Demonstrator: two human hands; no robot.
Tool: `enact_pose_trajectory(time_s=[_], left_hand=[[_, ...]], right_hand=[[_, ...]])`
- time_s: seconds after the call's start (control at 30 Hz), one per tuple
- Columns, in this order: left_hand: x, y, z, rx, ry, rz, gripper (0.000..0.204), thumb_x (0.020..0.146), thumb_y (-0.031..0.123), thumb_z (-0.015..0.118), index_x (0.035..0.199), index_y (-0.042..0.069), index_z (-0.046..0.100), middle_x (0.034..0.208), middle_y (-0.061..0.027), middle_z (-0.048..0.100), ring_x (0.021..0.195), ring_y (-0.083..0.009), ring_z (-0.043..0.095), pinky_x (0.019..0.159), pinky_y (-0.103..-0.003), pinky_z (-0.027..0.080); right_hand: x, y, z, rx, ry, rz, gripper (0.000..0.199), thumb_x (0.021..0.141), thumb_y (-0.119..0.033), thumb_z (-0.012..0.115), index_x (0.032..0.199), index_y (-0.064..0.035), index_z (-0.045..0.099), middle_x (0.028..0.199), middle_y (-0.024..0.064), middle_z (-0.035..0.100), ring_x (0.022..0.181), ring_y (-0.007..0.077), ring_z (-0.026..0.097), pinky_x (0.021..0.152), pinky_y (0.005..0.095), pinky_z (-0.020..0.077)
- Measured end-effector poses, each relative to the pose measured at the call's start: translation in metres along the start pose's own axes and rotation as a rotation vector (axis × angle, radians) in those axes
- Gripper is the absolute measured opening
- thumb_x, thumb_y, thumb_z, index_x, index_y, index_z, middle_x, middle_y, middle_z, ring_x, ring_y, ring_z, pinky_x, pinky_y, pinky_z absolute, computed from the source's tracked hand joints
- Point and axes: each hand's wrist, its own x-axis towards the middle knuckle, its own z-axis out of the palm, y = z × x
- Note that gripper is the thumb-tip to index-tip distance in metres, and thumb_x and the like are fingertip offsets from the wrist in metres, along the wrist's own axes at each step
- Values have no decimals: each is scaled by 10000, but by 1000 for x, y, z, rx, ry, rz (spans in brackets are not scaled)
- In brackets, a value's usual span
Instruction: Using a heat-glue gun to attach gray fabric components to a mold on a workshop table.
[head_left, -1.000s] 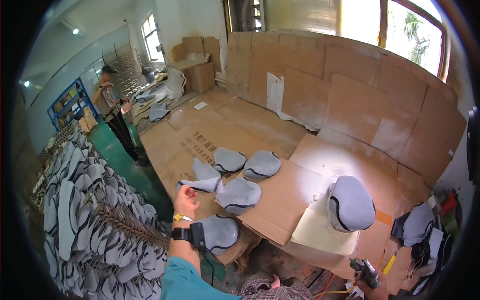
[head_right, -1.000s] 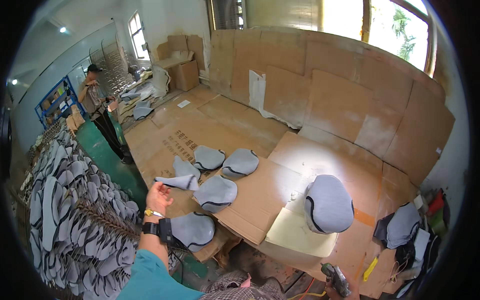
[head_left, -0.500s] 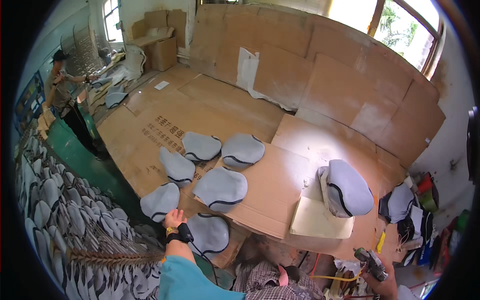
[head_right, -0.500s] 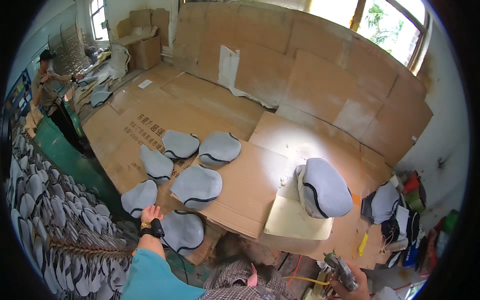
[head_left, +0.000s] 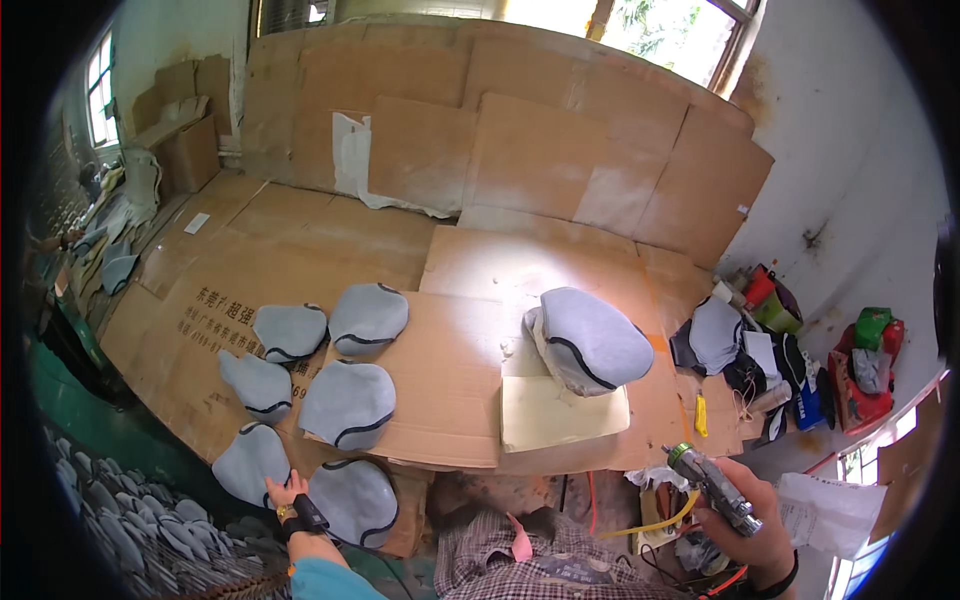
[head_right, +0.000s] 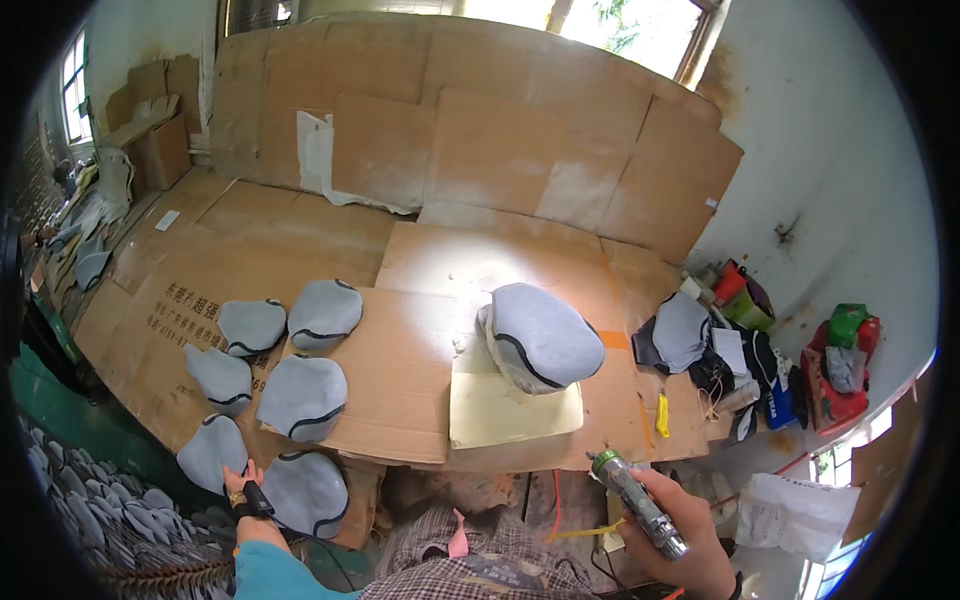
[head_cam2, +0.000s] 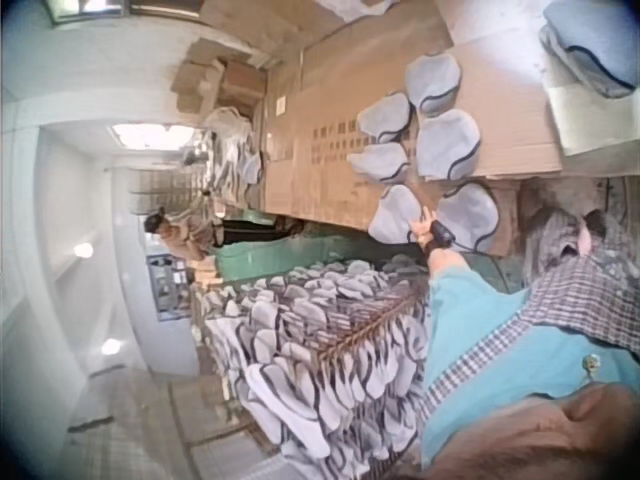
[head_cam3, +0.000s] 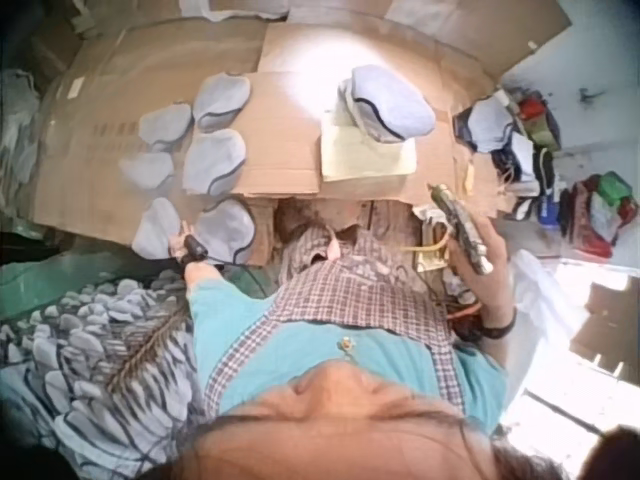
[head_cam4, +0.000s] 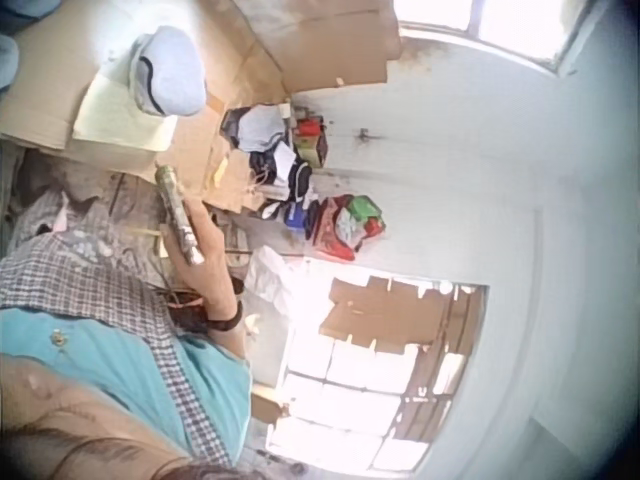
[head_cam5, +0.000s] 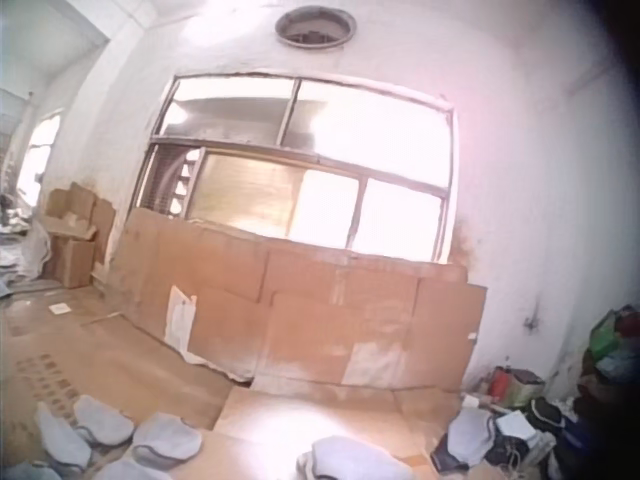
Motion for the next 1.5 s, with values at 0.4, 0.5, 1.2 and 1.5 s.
enact_pose_trajectory(time_s=[0.4,0.5,1.2,1.5], left_hand=[[-102,-53,-45,311,110,423,428,803,619,440,799,191,411,873,77,511,823,-95,493,835,-364,265],[-125,-54,-57,228,134,469,432,809,618,434,752,189,423,809,62,514,810,-93,497,822,-350,266],[-212,-187,-20,508,33,634,233,806,472,484,838,243,512,704,110,500,624,-90,501,646,-322,331],[-217,-221,40,721,-110,495,390,816,596,424,672,234,436,583,127,533,581,-85,553,578,-349,362]], right_hand=[[29,5,-32,19,5,-41,465,714,-3,619,1161,-9,490,785,63,592,648,96,549,616,239,454],[33,11,-47,54,-20,-19,450,728,-12,617,1162,-13,496,803,45,594,674,95,552,621,227,451],[24,201,-187,485,-6,-65,473,741,9,613,1195,-16,483,910,45,581,800,110,536,701,251,434],[-32,271,-205,498,8,-161,487,762,-15,602,1224,-39,453,943,85,623,806,184,608,713,277,465]])
